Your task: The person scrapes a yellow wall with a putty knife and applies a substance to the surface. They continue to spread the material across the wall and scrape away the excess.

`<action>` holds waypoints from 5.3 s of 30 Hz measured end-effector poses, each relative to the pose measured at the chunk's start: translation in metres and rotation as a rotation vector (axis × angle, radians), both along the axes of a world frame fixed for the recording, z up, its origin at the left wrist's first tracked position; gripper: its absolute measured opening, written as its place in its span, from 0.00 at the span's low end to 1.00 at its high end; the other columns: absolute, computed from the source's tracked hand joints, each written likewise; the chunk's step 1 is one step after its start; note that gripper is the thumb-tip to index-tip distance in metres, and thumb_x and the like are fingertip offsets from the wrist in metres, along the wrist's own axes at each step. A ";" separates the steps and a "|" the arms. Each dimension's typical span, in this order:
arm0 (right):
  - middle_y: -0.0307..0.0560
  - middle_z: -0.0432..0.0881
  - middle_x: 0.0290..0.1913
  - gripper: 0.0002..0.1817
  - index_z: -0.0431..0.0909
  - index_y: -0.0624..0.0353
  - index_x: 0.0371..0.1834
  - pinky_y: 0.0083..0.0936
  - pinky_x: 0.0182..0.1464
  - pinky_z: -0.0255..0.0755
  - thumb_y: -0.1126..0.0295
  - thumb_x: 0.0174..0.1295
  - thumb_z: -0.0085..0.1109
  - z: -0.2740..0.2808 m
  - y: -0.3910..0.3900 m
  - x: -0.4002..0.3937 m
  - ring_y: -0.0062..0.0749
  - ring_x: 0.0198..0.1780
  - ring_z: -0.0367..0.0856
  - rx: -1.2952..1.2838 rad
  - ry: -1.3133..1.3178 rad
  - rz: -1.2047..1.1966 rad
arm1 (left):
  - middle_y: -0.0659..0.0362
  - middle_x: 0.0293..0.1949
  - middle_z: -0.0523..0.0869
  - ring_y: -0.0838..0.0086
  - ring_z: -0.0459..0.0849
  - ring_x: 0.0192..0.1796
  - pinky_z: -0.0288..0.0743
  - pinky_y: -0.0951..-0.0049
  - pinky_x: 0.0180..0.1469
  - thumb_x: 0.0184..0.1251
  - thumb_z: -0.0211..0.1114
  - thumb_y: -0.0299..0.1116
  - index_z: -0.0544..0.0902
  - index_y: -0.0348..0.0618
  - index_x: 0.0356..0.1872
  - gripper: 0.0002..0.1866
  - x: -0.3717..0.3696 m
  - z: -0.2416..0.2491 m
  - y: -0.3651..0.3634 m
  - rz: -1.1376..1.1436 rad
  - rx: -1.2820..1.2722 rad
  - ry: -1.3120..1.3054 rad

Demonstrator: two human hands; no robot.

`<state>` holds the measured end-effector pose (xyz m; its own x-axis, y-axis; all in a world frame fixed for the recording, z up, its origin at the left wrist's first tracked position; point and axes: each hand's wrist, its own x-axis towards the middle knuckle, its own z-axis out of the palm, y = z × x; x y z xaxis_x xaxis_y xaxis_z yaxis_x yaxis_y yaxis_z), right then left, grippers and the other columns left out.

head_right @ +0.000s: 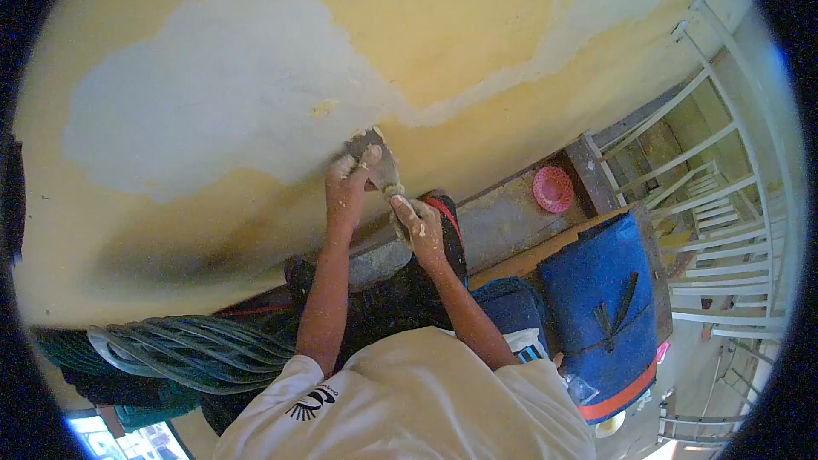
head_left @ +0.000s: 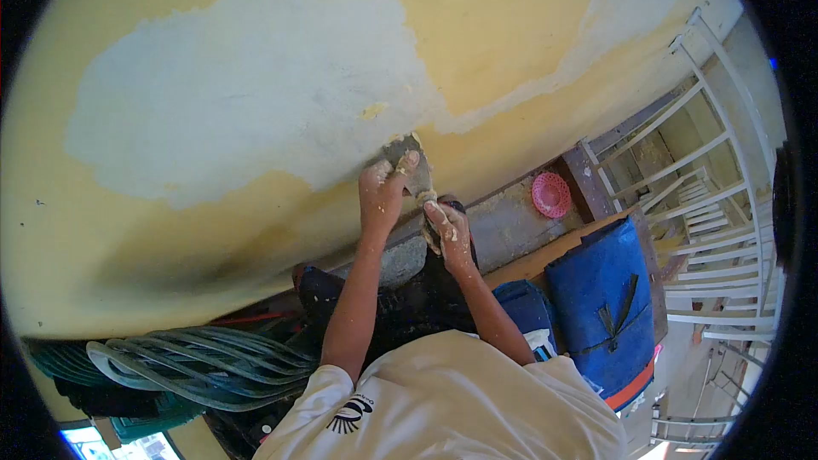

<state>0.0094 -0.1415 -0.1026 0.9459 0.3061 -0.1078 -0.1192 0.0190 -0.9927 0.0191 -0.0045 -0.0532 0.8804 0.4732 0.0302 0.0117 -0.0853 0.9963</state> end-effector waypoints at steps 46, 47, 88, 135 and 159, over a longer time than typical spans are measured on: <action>0.33 0.69 0.18 0.21 0.76 0.60 0.25 0.16 0.17 0.55 0.50 0.57 0.56 -0.007 -0.017 0.016 0.17 0.17 0.65 0.103 0.144 -0.058 | 0.58 0.25 0.83 0.77 0.82 0.29 0.79 0.75 0.31 0.60 0.62 0.43 0.81 0.32 0.28 0.18 0.012 0.018 -0.031 -0.044 -0.079 0.032; 0.33 0.69 0.18 0.21 0.76 0.60 0.24 0.16 0.17 0.55 0.50 0.57 0.56 -0.004 -0.017 0.013 0.17 0.17 0.65 0.106 0.154 -0.091 | 0.58 0.25 0.83 0.77 0.82 0.29 0.79 0.75 0.31 0.60 0.62 0.43 0.81 0.32 0.28 0.18 0.013 0.020 -0.028 -0.038 -0.068 0.008; 0.31 0.67 0.22 0.18 0.73 0.55 0.29 0.16 0.27 0.59 0.52 0.64 0.47 -0.070 0.047 -0.050 0.14 0.24 0.64 -0.008 0.012 0.232 | 0.54 0.36 0.84 0.73 0.84 0.31 0.77 0.76 0.32 0.67 0.53 0.41 0.75 0.35 0.47 0.18 -0.072 -0.047 0.030 0.089 -0.447 -0.206; 0.33 0.68 0.17 0.21 0.70 0.52 0.28 0.13 0.14 0.54 0.45 0.61 0.46 -0.067 0.068 -0.065 0.17 0.14 0.65 0.177 0.349 0.319 | 0.55 0.33 0.85 0.74 0.84 0.30 0.76 0.76 0.30 0.67 0.53 0.43 0.77 0.37 0.44 0.18 -0.074 -0.054 0.041 0.140 -0.241 -0.107; 0.32 0.66 0.16 0.22 0.69 0.52 0.24 0.15 0.15 0.53 0.44 0.59 0.51 -0.062 0.059 -0.065 0.16 0.15 0.63 0.196 0.395 0.310 | 0.53 0.35 0.85 0.72 0.85 0.31 0.78 0.76 0.32 0.66 0.54 0.42 0.76 0.35 0.45 0.18 -0.078 -0.041 0.037 0.113 -0.199 -0.046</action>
<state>-0.0552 -0.0827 -0.1646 0.7069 0.6149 -0.3496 -0.5120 0.1039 -0.8527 -0.0590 0.0328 -0.0938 0.8211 0.5697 -0.0353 -0.0354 0.1124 0.9930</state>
